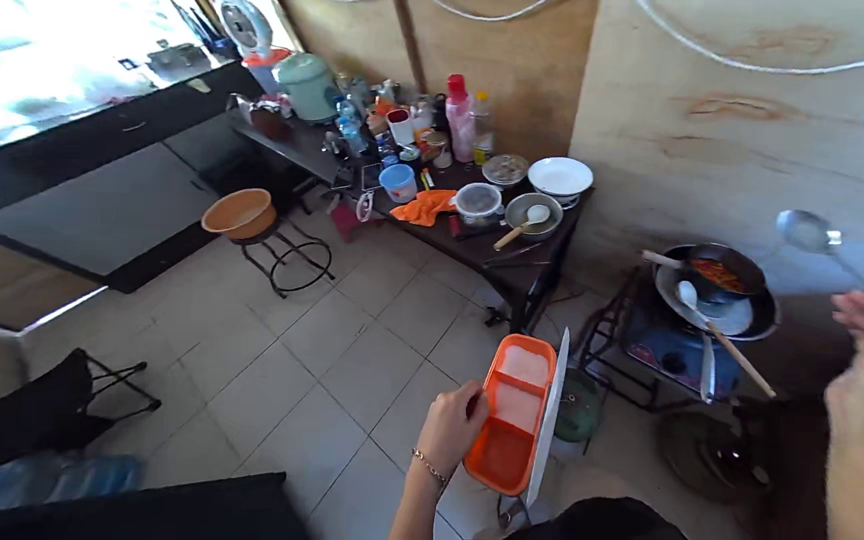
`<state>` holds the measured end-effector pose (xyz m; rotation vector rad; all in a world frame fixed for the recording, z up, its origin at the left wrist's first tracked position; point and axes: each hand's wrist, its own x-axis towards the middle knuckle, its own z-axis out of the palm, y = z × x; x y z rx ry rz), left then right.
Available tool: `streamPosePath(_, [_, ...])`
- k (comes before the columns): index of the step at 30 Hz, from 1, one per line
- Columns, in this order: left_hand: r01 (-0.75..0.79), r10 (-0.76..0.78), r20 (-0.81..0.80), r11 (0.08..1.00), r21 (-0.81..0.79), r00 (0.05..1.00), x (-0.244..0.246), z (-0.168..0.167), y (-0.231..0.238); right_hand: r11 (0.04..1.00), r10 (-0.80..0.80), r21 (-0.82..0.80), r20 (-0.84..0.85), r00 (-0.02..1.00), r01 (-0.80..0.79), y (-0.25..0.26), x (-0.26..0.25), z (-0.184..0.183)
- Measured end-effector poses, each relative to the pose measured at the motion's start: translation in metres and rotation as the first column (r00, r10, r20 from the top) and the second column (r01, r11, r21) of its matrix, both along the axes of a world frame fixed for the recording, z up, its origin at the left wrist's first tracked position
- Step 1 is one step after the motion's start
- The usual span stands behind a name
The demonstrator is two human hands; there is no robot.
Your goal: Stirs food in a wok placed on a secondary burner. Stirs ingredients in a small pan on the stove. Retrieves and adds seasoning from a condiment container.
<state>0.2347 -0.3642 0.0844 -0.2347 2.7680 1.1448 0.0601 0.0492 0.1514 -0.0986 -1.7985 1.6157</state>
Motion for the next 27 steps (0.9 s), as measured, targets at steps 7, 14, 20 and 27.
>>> streamPosePath(7, [-0.16, 0.166, -0.008, 0.961, 0.224, 0.986, -0.013, -0.031, -0.053, 0.942, 0.327, -0.093, 0.056, 0.943, -0.321, -0.137, -0.043, -0.023])
streamPosePath(14, [-0.27, 0.273, 0.03, 0.916, 0.298, 0.961, -0.084, -0.03, -0.124, 0.918, 0.384, -0.119, 0.016, 0.923, -0.379, -0.221, -0.135, -0.033])
streamPosePath(20, [-0.35, 0.362, -0.017, 0.913, 0.211, 0.932, -0.183, -0.023, -0.206, 0.918, 0.369, -0.153, -0.011, 0.929, -0.366, -0.274, -0.212, -0.022])
streamPosePath(27, [-0.317, 0.323, -0.025, 0.938, 0.142, 0.946, -0.338, -0.012, -0.279, 0.91, 0.34, -0.28, 0.087, 0.936, -0.305, -0.315, -0.241, -0.016])
